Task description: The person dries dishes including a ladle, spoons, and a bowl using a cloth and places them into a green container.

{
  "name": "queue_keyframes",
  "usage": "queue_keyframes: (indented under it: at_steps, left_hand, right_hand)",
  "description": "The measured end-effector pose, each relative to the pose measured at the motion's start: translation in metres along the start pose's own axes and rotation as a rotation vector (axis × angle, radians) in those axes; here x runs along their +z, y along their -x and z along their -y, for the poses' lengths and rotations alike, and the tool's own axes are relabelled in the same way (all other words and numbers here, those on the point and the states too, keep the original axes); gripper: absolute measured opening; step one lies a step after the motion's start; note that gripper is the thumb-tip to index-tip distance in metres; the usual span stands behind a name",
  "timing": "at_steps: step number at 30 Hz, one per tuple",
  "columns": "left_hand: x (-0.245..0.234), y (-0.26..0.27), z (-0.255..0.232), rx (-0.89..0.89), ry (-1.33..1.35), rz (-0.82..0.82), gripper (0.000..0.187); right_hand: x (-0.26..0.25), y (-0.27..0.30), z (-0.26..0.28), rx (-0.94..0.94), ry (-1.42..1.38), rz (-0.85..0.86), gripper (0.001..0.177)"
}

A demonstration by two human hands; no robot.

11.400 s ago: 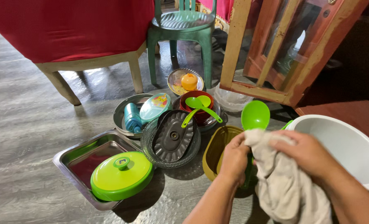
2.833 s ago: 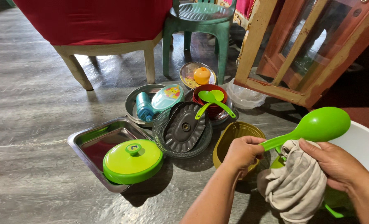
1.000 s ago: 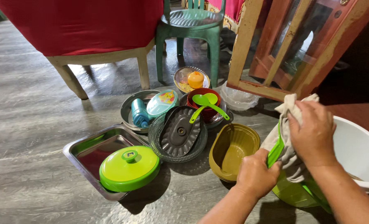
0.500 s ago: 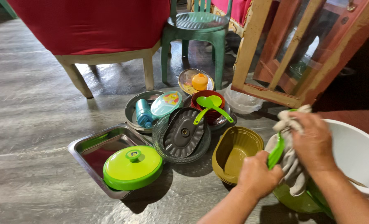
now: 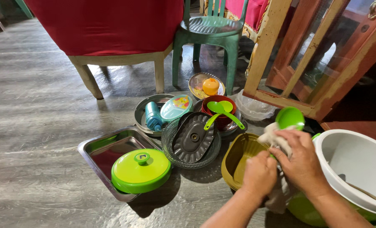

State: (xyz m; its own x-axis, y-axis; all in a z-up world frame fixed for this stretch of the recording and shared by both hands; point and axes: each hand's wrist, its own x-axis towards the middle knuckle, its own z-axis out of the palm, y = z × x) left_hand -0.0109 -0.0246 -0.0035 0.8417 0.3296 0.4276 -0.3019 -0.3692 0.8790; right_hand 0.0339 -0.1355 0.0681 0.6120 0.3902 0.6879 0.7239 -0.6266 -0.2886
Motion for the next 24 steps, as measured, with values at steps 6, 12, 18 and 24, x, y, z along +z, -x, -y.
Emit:
queue_keyframes:
  at_steps: [6, 12, 18, 24]
  left_hand:
    - [-0.052, -0.027, -0.047, -0.229, -0.228, 0.155, 0.031]
    - [-0.053, -0.031, -0.028, 0.213, -0.634, 0.261, 0.016]
    - [-0.05, -0.021, -0.027, 0.585, -0.689, 0.255, 0.011]
    - [-0.059, -0.023, -0.03, 0.487, -0.667, 0.304, 0.007]
  right_hand:
    - [-0.044, -0.032, 0.0, 0.129, -0.152, 0.174, 0.046]
    - [-0.072, -0.048, -0.009, -0.275, 0.087, 0.136, 0.071]
    - [-0.044, -0.03, -0.026, 0.157, 0.222, 0.696, 0.059]
    - [-0.047, -0.021, -0.046, 0.294, -0.022, 0.514, 0.043]
